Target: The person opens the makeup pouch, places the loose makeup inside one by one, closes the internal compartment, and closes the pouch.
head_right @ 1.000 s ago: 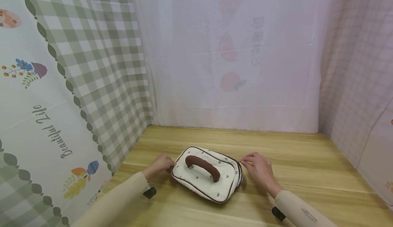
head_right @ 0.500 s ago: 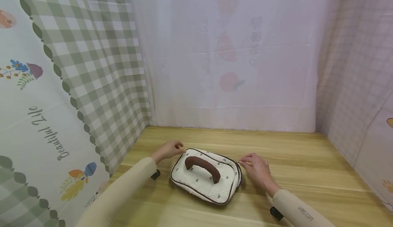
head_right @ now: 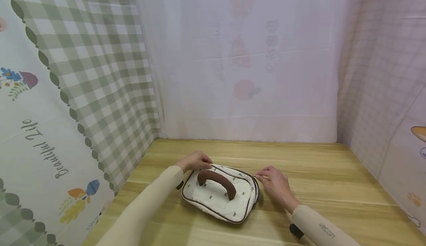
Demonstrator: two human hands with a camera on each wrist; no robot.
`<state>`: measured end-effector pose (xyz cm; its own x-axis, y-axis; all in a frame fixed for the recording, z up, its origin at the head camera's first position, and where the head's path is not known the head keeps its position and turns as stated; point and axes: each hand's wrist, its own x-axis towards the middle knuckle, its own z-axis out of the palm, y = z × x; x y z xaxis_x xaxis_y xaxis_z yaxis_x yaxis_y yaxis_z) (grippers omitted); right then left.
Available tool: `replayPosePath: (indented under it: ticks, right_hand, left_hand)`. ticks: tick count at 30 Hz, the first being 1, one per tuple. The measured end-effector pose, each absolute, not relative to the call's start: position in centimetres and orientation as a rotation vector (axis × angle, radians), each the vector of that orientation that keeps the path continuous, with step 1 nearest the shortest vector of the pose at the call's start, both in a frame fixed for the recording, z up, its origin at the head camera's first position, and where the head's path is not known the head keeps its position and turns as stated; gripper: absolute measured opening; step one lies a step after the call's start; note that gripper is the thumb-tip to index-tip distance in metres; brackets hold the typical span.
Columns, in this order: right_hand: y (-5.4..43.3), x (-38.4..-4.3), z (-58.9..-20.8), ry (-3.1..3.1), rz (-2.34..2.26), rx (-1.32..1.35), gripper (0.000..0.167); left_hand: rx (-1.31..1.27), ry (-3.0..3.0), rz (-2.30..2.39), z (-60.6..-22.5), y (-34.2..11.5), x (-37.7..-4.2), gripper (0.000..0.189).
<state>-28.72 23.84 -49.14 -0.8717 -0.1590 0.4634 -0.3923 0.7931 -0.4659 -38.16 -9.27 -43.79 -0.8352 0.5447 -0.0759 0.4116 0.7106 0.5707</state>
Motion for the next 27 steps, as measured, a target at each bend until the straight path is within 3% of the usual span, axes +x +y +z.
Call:
replayPosePath:
  ticks: [9,27]
  right_hand:
    - [23.7,-28.6,-49.1,-2.564,0.751,0.432,0.004]
    - [23.8,-27.6,-49.6,-2.543,0.738,0.482,0.008]
  left_hand:
    - [0.831,2.825,0.776,-45.0,-10.1,-38.2,0.015]
    - [0.447,3.021,0.828,-46.2,-12.5,-35.8,0.013]
